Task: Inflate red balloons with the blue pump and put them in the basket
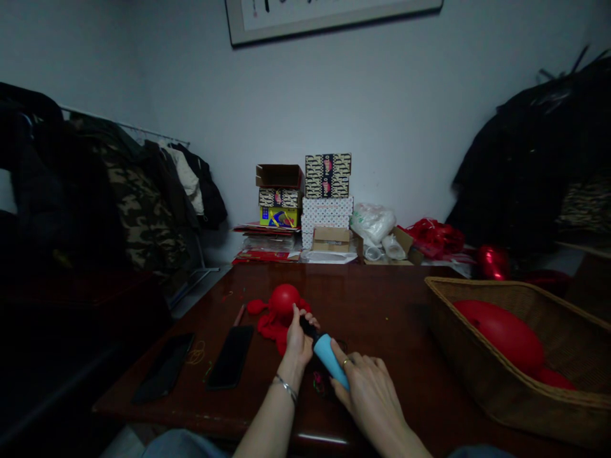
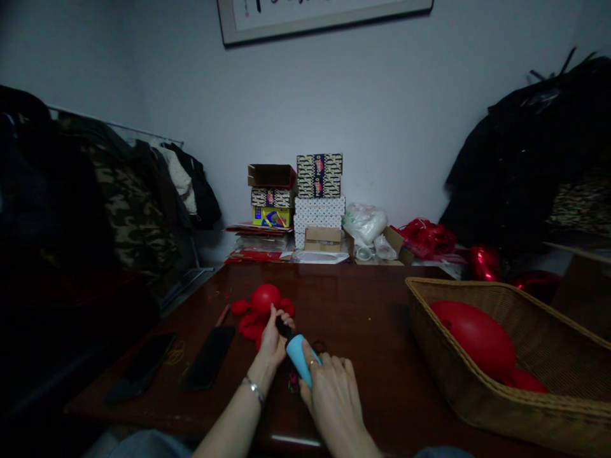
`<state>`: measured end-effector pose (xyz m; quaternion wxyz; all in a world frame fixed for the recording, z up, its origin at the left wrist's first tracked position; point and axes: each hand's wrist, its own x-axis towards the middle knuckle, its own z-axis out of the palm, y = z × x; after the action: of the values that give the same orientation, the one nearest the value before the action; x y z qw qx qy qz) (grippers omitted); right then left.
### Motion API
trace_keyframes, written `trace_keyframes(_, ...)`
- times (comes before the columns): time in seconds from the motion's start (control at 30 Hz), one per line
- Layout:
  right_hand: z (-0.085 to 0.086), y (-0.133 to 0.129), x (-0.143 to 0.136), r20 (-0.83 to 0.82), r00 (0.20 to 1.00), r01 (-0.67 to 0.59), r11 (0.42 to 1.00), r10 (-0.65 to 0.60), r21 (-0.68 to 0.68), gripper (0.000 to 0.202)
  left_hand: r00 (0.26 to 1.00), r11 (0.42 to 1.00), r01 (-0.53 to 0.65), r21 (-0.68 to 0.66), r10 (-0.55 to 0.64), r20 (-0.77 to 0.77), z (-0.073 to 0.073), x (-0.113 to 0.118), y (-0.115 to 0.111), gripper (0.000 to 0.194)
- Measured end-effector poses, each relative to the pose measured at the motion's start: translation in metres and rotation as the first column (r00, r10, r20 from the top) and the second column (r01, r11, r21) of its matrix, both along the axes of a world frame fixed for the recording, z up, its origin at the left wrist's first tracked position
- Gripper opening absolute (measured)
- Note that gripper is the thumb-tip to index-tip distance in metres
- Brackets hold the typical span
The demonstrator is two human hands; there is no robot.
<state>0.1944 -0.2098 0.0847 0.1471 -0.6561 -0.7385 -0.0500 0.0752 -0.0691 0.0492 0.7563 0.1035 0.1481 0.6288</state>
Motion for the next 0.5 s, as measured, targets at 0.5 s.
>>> trace_keyframes(0.5,-0.016,-0.007,-0.005,0.063,0.998,-0.008,0.995,0.001,0.101,0.057,0.968,0.989,-0.137,-0.060,0.121,-0.218,0.005,0.001,0.012,0.029)
